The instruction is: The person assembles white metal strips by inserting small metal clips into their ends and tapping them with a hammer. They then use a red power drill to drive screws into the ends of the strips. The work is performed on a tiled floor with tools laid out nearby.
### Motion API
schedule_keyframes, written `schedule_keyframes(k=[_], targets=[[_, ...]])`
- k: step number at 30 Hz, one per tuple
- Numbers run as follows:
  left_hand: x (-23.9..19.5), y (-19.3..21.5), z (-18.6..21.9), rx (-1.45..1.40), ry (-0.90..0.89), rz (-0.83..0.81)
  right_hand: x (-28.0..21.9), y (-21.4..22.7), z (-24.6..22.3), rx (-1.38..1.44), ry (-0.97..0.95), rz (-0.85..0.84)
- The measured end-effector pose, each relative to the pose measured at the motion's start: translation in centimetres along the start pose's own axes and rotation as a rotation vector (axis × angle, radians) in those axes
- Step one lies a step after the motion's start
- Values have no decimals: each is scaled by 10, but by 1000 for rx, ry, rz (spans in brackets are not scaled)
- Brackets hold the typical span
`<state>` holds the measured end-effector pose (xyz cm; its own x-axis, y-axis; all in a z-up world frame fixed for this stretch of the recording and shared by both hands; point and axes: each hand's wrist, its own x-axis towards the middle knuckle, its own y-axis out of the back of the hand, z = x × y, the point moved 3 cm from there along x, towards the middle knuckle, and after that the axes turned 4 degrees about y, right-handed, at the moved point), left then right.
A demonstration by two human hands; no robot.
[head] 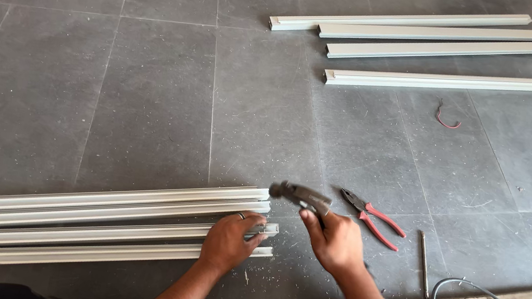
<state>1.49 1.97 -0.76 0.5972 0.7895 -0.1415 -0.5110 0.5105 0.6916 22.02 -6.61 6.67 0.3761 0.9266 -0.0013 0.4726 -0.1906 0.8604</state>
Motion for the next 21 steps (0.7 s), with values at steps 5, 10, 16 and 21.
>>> schedule_keyframes(k=[5,10,16,21], targets=[[-4,8,4,-32,-170,111,7,-11,1,45,0,32],[-6,0,14,243,-326,139,15,-11,3,-15,-56,-27],[-3,2,16,254,-237,95,23,-12,4,58,-148,-58],[8,11,14,-31,-222,256,26,-10,9,84,-151,-33]])
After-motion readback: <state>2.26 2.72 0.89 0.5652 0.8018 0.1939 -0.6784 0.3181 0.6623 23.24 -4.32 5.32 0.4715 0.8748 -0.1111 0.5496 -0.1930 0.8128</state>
